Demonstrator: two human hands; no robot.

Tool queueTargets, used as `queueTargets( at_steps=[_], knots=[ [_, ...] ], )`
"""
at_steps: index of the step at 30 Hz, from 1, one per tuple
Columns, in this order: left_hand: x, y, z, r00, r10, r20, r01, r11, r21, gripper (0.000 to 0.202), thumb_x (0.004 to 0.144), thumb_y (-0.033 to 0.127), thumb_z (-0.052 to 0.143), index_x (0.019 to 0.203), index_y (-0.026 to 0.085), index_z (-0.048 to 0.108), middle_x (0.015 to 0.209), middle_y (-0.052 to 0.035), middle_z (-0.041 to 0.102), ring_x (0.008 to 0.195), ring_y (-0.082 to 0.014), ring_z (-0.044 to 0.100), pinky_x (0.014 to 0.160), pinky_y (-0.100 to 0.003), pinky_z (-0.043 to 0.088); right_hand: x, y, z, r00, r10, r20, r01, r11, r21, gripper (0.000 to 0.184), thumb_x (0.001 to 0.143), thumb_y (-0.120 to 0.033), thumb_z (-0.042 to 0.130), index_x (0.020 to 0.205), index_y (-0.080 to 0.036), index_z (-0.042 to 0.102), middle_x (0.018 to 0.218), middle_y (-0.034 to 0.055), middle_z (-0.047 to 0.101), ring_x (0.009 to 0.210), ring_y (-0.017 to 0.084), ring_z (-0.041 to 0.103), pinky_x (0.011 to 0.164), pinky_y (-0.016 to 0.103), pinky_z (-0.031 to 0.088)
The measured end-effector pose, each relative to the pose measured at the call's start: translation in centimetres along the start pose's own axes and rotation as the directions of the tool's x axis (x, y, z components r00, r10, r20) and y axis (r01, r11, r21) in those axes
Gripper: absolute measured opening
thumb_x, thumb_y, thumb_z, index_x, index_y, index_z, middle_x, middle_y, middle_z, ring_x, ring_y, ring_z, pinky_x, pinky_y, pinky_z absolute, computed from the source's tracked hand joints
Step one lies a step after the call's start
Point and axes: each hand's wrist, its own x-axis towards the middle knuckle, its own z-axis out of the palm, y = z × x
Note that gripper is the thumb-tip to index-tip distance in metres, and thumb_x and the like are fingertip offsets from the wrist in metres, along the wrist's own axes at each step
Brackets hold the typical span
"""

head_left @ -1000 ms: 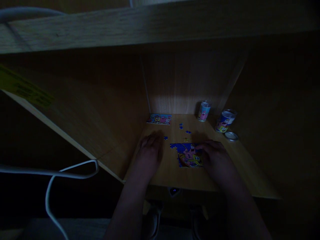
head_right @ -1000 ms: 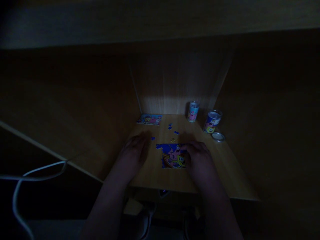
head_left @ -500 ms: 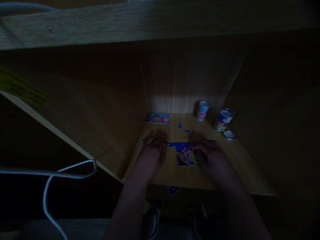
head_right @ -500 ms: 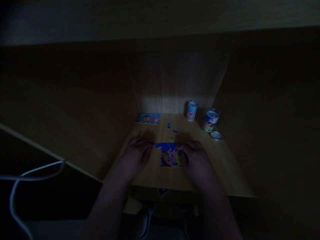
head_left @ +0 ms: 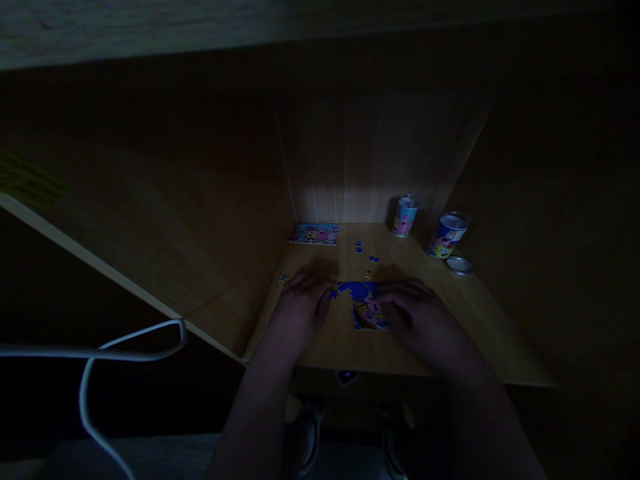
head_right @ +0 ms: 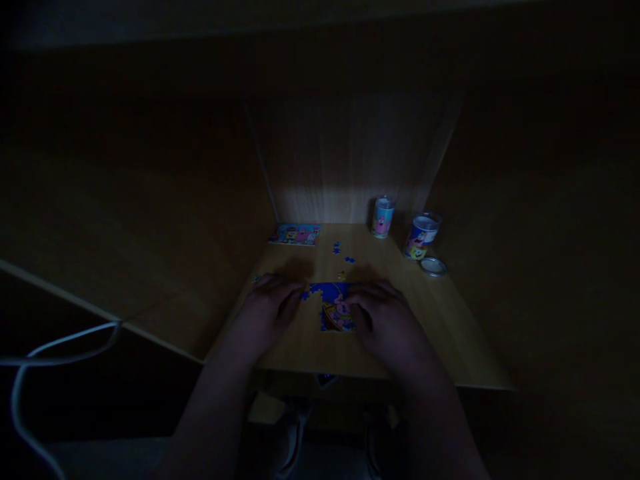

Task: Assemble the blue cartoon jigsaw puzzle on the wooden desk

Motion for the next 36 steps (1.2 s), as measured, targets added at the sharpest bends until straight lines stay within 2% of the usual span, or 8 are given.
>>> queueTargets(
  at_steps=[7,14,20,32,36],
  knots=[
    [-0.11,-0.3,0.09,0.996,-0.071,0.052,0.067,0.995,0.073,0.016,0.099,0.023,0.07,0.113,0.028,0.077,0.123,-0.0055,0.07,0.115,-0.0285,0.064,0.104,-0.049,0.05,0.14,-0.45,-0.27,1.0,0.009,0.005,-0.009,1.0,0.01,0.025,0.097,-0.014,0.06,0.106,-0.028,0.078,0.113,0.0025,0.081,0.108,0.024,0.071,0.099,0.047,0.054],
    [-0.06,-0.33,0.05,0.992,-0.118,0.054,0.116,0.993,0.033,0.01,0.097,0.021,0.072,0.106,0.025,0.071,0.12,-0.0057,0.07,0.116,-0.0278,0.063,0.106,-0.048,0.049,0.1,-0.39,-0.31,0.999,-0.011,0.042,0.009,0.999,0.031,0.022,0.097,-0.015,0.062,0.105,-0.027,0.078,0.114,0.0035,0.081,0.108,0.025,0.07,0.099,0.047,0.053],
    [-0.08,-0.55,-0.04,0.993,-0.106,0.055,0.106,0.994,-0.001,0.01,0.098,0.019,0.07,0.106,0.025,0.068,0.117,-0.005,0.07,0.115,-0.0274,0.062,0.106,-0.048,0.048,0.06,-0.4,-0.3,0.999,-0.016,0.036,0.014,0.998,0.055,0.021,0.098,-0.015,0.061,0.103,-0.028,0.077,0.114,0.0015,0.08,0.109,0.024,0.07,0.099,0.046,0.053],
    [0.09,-0.21,0.08,0.989,-0.135,0.053,0.131,0.988,0.075,0.009,0.1,0.02,0.068,0.107,0.024,0.07,0.121,-0.0061,0.071,0.116,-0.0287,0.063,0.104,-0.048,0.049,0.16,-0.78,-0.6,0.998,-0.023,0.057,0.02,0.998,0.058,0.021,0.099,-0.017,0.059,0.101,-0.028,0.076,0.113,0.0014,0.08,0.106,0.024,0.07,0.096,0.046,0.054],
    [0.05,-0.21,0.1,0.994,-0.098,0.043,0.094,0.993,0.073,0.012,0.101,0.02,0.067,0.11,0.026,0.072,0.122,-0.0047,0.071,0.117,-0.0279,0.062,0.104,-0.048,0.048,0.13,-0.81,-0.56,0.998,-0.019,0.053,0.016,0.998,0.063,0.022,0.099,-0.016,0.059,0.101,-0.029,0.077,0.112,0.0008,0.081,0.106,0.024,0.07,0.097,0.046,0.054]
  ],
)
